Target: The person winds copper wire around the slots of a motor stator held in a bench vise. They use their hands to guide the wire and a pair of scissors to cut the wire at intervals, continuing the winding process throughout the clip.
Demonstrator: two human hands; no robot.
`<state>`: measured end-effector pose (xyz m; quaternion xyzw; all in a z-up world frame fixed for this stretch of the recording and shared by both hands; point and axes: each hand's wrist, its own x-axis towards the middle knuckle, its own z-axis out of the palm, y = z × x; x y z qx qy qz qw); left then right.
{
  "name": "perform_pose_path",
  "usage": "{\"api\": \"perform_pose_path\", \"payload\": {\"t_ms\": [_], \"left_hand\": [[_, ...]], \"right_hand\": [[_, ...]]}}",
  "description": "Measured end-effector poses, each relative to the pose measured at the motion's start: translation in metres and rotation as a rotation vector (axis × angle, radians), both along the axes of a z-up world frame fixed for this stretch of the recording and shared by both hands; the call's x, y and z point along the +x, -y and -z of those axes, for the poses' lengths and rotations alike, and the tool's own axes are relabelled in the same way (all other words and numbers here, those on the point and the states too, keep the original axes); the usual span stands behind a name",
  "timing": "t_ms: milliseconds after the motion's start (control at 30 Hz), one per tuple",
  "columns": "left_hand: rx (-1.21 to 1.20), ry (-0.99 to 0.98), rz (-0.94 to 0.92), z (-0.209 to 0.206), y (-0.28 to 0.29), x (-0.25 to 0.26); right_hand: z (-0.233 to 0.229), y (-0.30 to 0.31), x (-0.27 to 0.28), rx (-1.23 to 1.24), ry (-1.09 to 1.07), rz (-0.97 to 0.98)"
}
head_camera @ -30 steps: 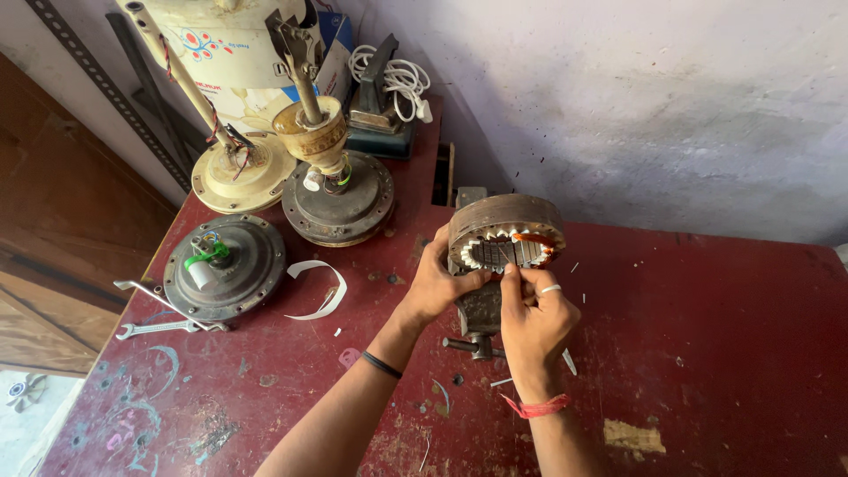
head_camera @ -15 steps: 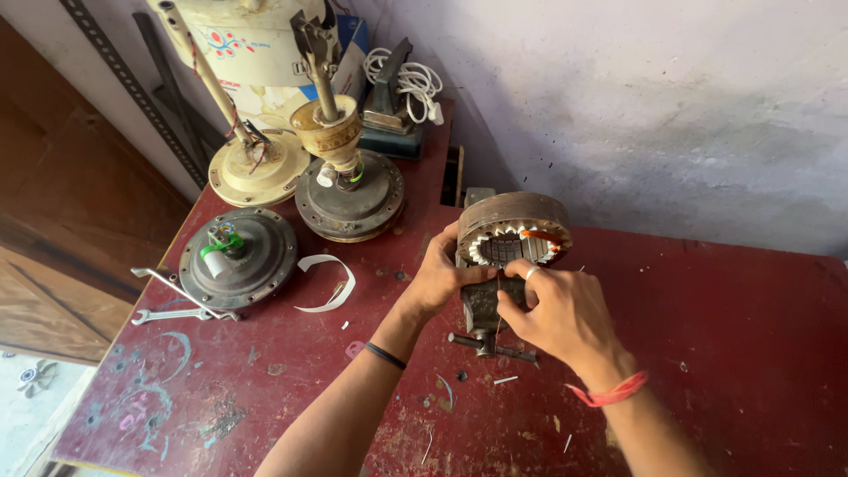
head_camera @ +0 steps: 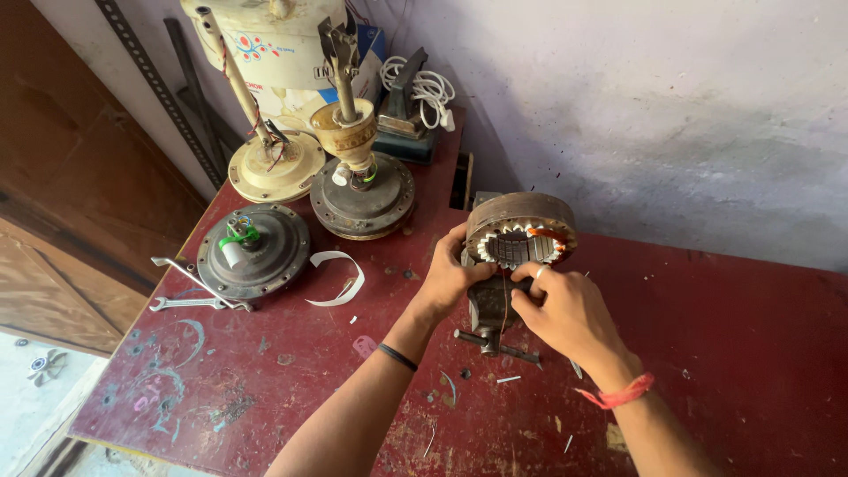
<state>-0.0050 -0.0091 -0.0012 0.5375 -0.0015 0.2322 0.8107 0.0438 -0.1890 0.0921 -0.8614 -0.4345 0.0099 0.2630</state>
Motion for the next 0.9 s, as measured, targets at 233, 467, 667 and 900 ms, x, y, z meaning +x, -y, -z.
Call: {"api": "perform_pose_path", "payload": {"t_ms": [233,467,667,900], "left_hand": [[0.197,-0.116,-0.099,-0.009,0.005,-0.001],[0.12,-0.082,-0.023,-0.015,0.007,-0.005],[0.059,-0.013,0.052,-0.011,0.002,-0.004],[0.289,-0.112,-0.084,-0.002,0.0,0.004]], "right_hand": [[0.047,0.025,0.024,0.488,-0.164,0.088],[0.057,0.015,0.057,0.941,-0.586,-0.137],[0.069,-0.015,0.057,0.859,-0.778,-0.17],[0.083,-0.009,0.072,0.836,-0.88,-0.249]]}}
